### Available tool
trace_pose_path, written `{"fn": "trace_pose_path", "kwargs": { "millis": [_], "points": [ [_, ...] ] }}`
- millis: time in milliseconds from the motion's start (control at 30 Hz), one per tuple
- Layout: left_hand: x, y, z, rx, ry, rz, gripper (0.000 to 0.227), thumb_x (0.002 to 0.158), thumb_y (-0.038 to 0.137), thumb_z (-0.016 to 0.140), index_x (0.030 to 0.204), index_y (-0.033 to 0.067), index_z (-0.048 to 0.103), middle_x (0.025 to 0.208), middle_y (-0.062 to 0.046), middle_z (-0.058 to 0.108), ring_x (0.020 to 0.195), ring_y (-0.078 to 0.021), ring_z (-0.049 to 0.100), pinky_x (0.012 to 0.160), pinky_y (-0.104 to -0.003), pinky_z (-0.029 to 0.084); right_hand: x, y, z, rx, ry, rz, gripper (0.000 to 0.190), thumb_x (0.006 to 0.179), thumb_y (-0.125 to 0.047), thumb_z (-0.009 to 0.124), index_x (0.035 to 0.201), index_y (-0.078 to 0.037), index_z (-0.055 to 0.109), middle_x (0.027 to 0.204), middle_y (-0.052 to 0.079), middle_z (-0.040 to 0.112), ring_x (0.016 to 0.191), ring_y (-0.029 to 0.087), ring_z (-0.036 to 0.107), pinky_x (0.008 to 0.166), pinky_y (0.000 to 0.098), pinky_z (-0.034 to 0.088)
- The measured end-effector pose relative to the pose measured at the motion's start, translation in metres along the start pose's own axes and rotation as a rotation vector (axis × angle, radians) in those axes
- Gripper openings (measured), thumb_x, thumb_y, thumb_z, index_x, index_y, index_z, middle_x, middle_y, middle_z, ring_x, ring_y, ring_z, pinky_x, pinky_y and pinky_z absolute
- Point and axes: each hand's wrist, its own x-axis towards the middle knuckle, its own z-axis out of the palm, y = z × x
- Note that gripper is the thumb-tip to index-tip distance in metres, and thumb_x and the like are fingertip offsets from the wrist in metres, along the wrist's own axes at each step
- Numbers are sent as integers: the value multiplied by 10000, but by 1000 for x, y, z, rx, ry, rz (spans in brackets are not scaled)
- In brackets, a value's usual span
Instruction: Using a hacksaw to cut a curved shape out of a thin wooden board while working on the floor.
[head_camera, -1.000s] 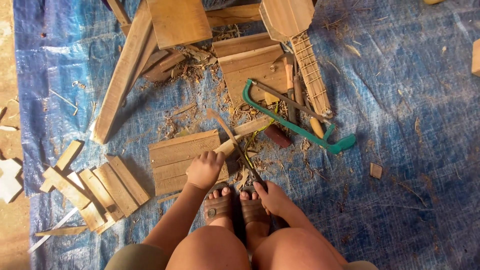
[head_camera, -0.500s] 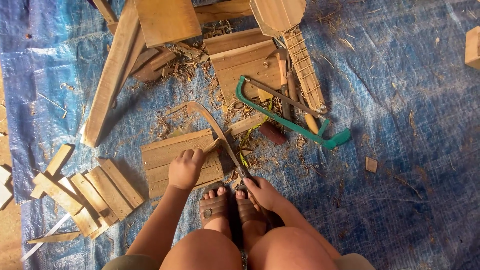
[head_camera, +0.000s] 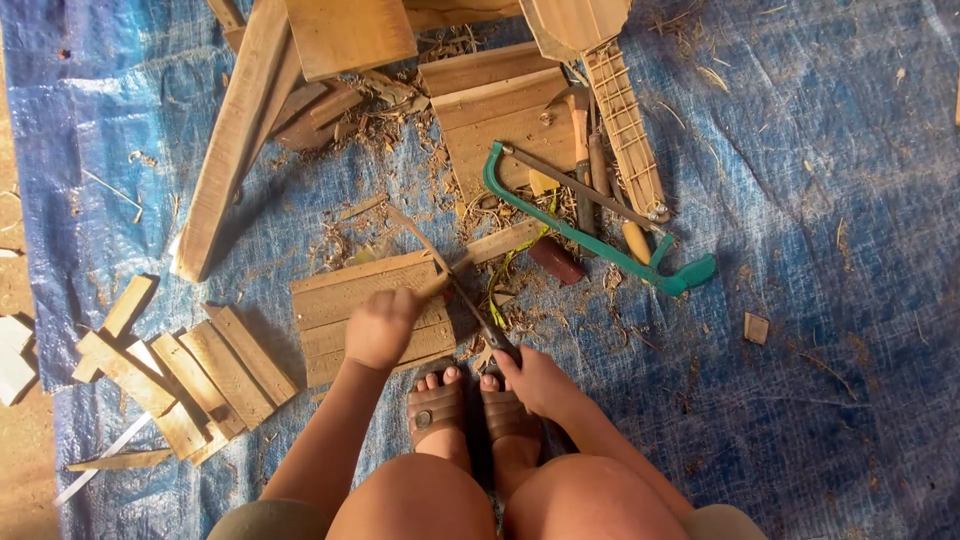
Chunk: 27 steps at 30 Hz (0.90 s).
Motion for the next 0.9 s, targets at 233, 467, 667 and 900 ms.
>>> {"fn": "trace_pose_path", "kwargs": {
  "millis": [233, 467, 667, 900],
  "points": [
    [2, -11, -15, 24, -23, 8, 249, 868, 336, 726, 788, 197, 535, 657, 13, 542, 614, -197, 673, 529, -272, 541, 1, -13, 5, -4, -46, 73, 569, 1095, -439, 357, 1180, 90, 551, 730, 139, 696, 474, 176, 684, 455, 261, 588],
    [-2, -10, -15, -40, -36, -60, 352, 836, 431, 777, 768, 206, 515, 655, 3, 517, 606, -208, 655, 539, -284, 546, 8, 9, 11, -18, 26, 43, 532, 1074, -463, 436, 1151, 40, 594, 759, 152, 722, 487, 164, 700, 425, 222, 567],
    [9, -13, -11, -179, -36, -105, 382, 879, 439, 781, 783, 173, 524, 651, -28, 531, 584, -260, 665, 519, -327, 557, -2, -10, -15, -113, 96, 57, 537, 1064, -452, 480, 1208, 49, 607, 787, 117, 764, 604, 213, 757, 497, 287, 590],
    [38, -22, -33, -156, -116, -81, 353, 938, 440, 749, 814, 180, 547, 644, -25, 576, 569, -259, 691, 517, -335, 579, 6, -15, -8, -37, 80, 49, 496, 1056, -482, 473, 1073, -8, 619, 701, 89, 743, 520, 170, 717, 487, 259, 579]
  ]
}}
